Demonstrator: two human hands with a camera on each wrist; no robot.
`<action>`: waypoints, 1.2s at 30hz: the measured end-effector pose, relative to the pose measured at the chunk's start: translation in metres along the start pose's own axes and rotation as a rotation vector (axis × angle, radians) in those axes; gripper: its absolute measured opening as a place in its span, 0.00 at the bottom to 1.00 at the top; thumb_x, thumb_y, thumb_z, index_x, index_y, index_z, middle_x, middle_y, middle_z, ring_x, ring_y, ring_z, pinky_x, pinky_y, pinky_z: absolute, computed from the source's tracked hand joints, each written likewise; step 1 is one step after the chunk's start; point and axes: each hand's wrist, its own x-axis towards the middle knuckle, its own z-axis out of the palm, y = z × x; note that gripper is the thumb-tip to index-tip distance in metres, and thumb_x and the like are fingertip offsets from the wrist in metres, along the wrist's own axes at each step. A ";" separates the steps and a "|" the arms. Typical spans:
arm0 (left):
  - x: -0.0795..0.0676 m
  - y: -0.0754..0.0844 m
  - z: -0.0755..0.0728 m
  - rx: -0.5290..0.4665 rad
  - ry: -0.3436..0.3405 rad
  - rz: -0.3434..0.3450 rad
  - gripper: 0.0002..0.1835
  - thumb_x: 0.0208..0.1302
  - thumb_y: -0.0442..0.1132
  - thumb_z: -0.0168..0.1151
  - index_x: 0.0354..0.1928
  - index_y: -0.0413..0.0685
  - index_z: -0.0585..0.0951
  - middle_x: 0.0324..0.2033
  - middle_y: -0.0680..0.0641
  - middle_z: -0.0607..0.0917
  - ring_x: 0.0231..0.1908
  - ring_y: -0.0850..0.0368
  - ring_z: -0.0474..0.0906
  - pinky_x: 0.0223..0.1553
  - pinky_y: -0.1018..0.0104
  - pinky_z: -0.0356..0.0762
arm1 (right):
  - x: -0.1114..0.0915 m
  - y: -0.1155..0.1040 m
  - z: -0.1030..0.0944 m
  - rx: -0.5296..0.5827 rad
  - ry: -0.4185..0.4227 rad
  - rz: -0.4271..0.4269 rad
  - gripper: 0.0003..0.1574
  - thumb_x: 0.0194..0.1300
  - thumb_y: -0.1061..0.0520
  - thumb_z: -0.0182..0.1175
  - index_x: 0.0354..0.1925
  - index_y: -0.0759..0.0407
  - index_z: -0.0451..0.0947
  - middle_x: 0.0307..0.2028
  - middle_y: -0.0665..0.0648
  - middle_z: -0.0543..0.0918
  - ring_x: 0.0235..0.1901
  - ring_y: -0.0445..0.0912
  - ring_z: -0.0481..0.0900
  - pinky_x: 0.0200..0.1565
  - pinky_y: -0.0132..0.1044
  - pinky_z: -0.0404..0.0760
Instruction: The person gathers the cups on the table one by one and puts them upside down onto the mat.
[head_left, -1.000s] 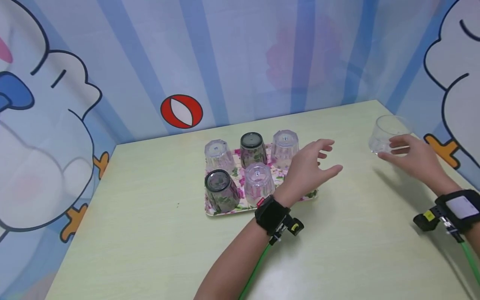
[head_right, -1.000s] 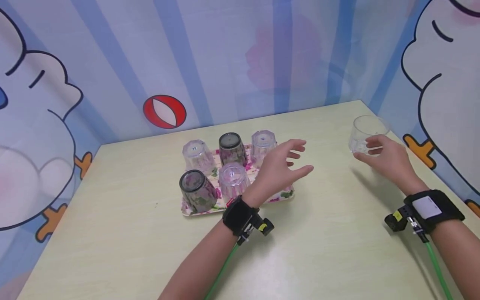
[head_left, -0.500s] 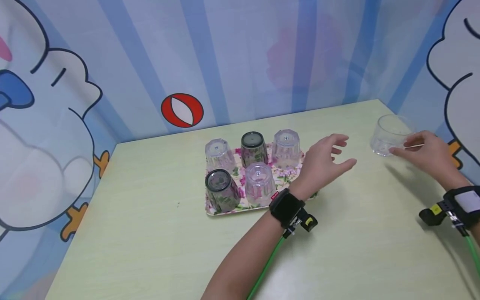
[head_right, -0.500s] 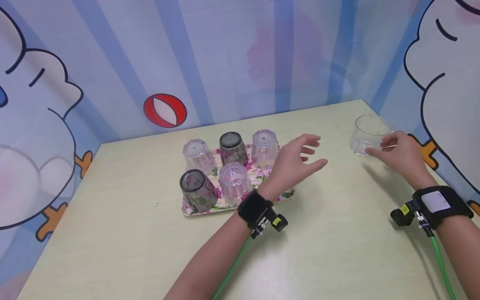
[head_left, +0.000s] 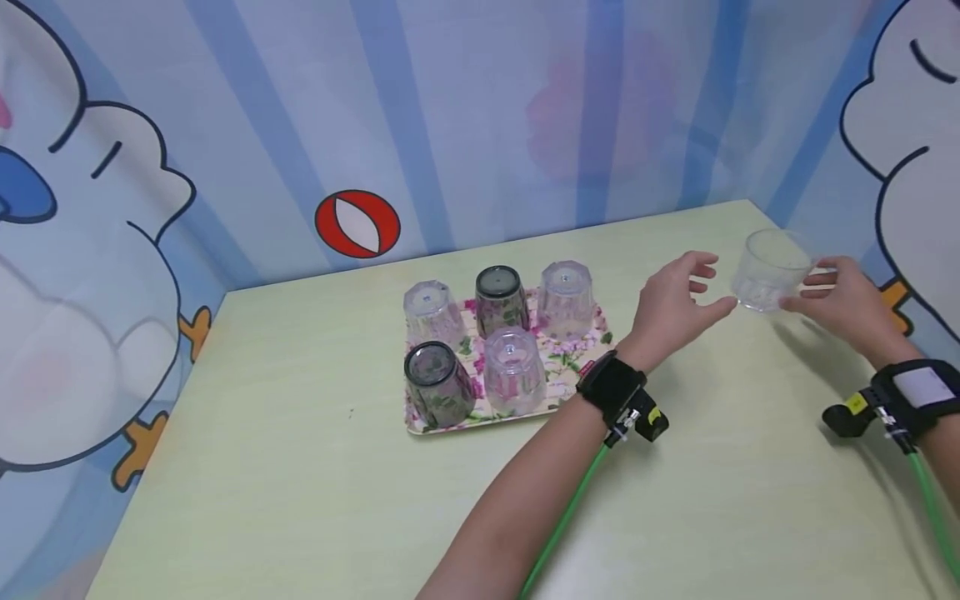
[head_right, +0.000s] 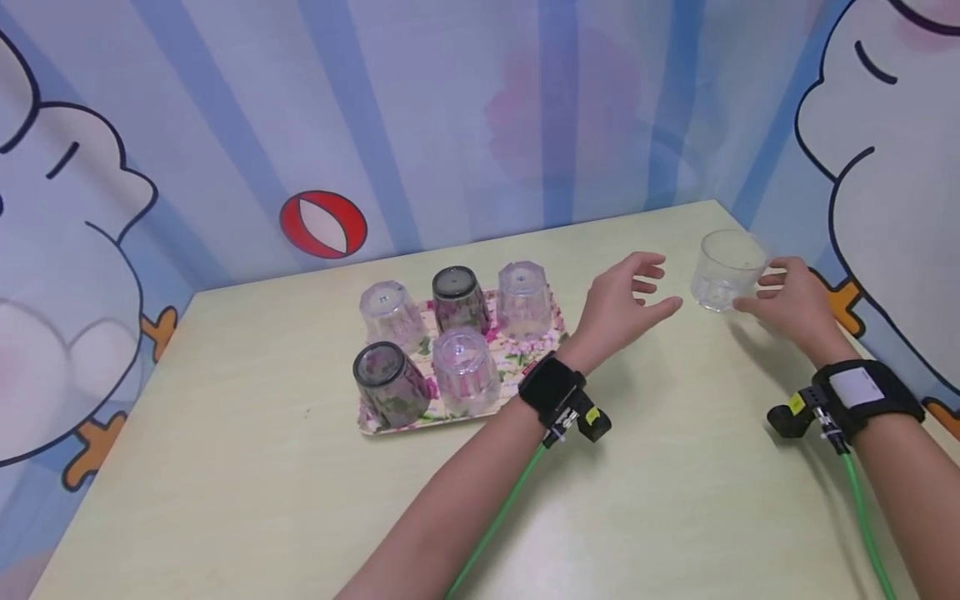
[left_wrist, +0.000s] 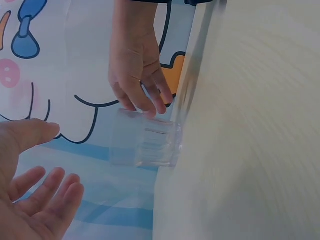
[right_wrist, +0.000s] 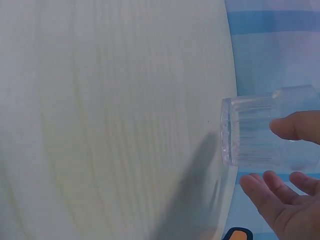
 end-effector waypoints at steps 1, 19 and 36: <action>0.004 0.000 0.003 -0.006 0.009 -0.004 0.29 0.61 0.49 0.65 0.64 0.57 0.70 0.53 0.56 0.82 0.49 0.67 0.81 0.42 0.89 0.72 | -0.002 -0.004 0.000 0.001 -0.002 -0.002 0.65 0.63 0.36 0.56 0.73 0.72 0.31 0.67 0.83 0.53 0.62 0.76 0.60 0.55 0.68 0.71; 0.067 -0.025 0.075 -0.194 0.146 0.014 0.28 0.61 0.46 0.66 0.62 0.51 0.71 0.55 0.50 0.79 0.54 0.63 0.78 0.48 0.86 0.76 | 0.014 0.001 0.005 0.102 -0.008 0.041 0.74 0.58 0.32 0.61 0.73 0.68 0.24 0.70 0.81 0.43 0.65 0.75 0.56 0.61 0.67 0.68; 0.096 -0.032 0.103 -0.173 0.102 -0.180 0.46 0.50 0.55 0.72 0.69 0.60 0.60 0.64 0.55 0.69 0.59 0.65 0.71 0.48 0.76 0.78 | 0.016 -0.003 0.013 0.139 0.063 -0.019 0.72 0.60 0.36 0.61 0.73 0.62 0.19 0.71 0.80 0.39 0.68 0.76 0.52 0.59 0.72 0.65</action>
